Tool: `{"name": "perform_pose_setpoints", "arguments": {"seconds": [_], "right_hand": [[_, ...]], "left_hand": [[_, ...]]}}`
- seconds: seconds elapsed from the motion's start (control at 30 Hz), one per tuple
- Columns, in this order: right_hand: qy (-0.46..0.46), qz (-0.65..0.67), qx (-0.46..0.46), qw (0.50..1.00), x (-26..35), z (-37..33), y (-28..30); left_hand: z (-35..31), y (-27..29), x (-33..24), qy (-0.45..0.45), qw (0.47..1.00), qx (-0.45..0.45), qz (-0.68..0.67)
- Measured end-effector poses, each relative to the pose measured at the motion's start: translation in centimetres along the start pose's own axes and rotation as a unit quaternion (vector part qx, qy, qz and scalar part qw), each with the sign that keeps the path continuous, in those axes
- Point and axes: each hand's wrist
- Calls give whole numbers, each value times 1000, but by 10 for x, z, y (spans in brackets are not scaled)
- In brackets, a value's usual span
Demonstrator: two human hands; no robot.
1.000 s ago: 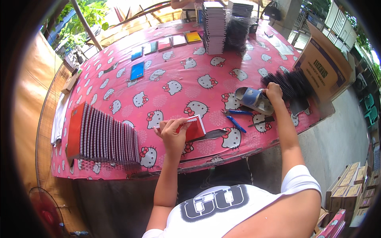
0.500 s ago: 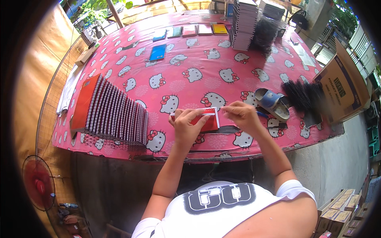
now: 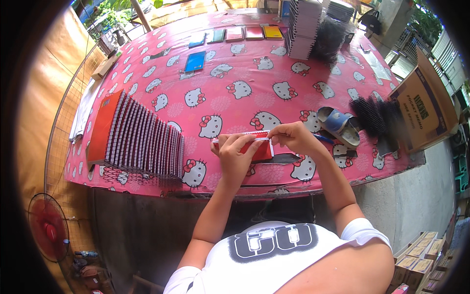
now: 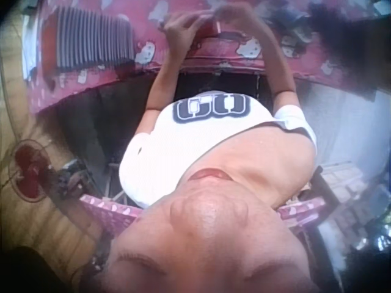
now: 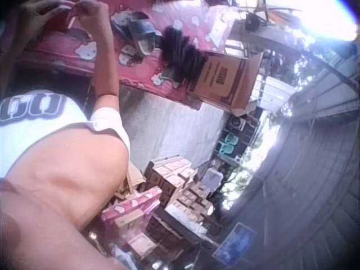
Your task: The person trims the excess spiral wire from the edges of red notebooks using pliers. They pick up individual notebooks from a stack, adjust the binding, cut the protruding wire, and place the finished notebook onto a new stack.
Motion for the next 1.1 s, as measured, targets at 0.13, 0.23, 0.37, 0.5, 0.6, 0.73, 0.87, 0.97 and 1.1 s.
{"name": "perform_pose_setpoints", "arguments": {"seconds": [0.13,0.23,0.37,0.5,0.6,0.73,0.87,0.97,1.1], "right_hand": [[86,-161,14,983,16,0,-6],[113,-201,-18,973,10,1,-10],[-35,-130,-16,991,27,36,-14],[136,-299,-51,943,42,150,6],[167,-365,-46,915,12,275,8],[-30,-512,-40,857,-27,402,-31],[-105,-539,-99,830,-43,457,-128],[-165,-533,-115,822,-48,472,-147],[-112,-530,23,841,-46,495,-84]], "left_hand": [[-3,-1,0,-10,999,-20,26],[4,-2,1,-24,998,-40,36],[23,-1,17,-47,998,-46,9],[49,-7,52,-92,991,-91,-31],[50,-24,56,-110,987,-108,-50],[50,-37,53,-167,979,-101,-57],[38,-27,79,-184,979,-85,21],[39,-28,85,-139,984,-102,35],[48,-40,73,-122,986,-117,13]]}}
Point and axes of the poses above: each hand's wrist, its own z-axis towards the middle knuckle, its own y-axis out of the back of the hand, x = y × z, and after that the axes turned 15 degrees about z, right-handed
